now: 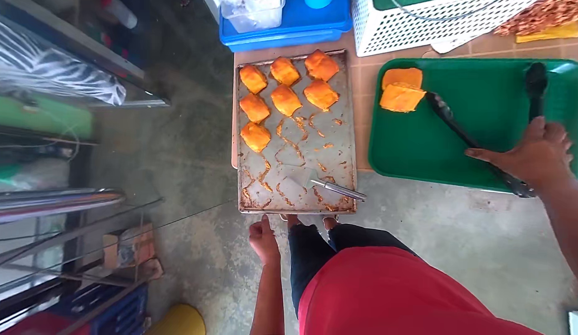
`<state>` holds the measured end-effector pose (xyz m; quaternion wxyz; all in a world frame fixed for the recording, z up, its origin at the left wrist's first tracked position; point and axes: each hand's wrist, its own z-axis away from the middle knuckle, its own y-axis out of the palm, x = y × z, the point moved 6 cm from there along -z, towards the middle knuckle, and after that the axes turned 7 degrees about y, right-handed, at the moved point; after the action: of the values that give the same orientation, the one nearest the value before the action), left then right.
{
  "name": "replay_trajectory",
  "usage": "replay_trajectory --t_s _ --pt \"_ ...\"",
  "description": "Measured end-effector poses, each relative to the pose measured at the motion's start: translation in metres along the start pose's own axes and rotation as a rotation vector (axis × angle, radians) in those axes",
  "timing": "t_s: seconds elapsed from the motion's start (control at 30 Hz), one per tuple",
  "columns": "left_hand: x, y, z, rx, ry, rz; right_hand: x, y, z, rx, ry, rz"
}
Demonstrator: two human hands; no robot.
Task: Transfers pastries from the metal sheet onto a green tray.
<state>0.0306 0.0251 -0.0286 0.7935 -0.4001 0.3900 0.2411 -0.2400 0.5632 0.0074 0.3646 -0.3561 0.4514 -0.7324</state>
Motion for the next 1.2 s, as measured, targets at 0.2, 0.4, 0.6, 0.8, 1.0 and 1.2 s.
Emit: replay_trajectory --t_s 0.2,0.4,0.6,0.8,1.0,1.2 --pt "-0.047 -0.01 -0.031 -0.077 0.664 -0.401 0.159 0.046 0.144 0.285 -0.738 -0.055" --pt "-0.071 0.036 -0.036 0.082 0.72 -0.643 0.221 0.132 0.204 0.48 -0.927 0.175" --pt "-0.073 0.055 -0.042 0.193 0.53 -0.812 0.225 0.134 0.199 0.52 -0.841 0.233" --pt "-0.08 0.064 -0.048 0.231 0.43 -0.918 0.222 0.138 0.195 0.507 -0.841 0.198" --pt "-0.078 0.039 -0.056 0.113 0.489 -0.729 0.224 0.123 0.195 0.629 -0.757 0.175" --pt "-0.045 0.003 -0.089 0.086 0.228 -0.396 0.234 0.099 0.224 0.679 -0.917 0.257"
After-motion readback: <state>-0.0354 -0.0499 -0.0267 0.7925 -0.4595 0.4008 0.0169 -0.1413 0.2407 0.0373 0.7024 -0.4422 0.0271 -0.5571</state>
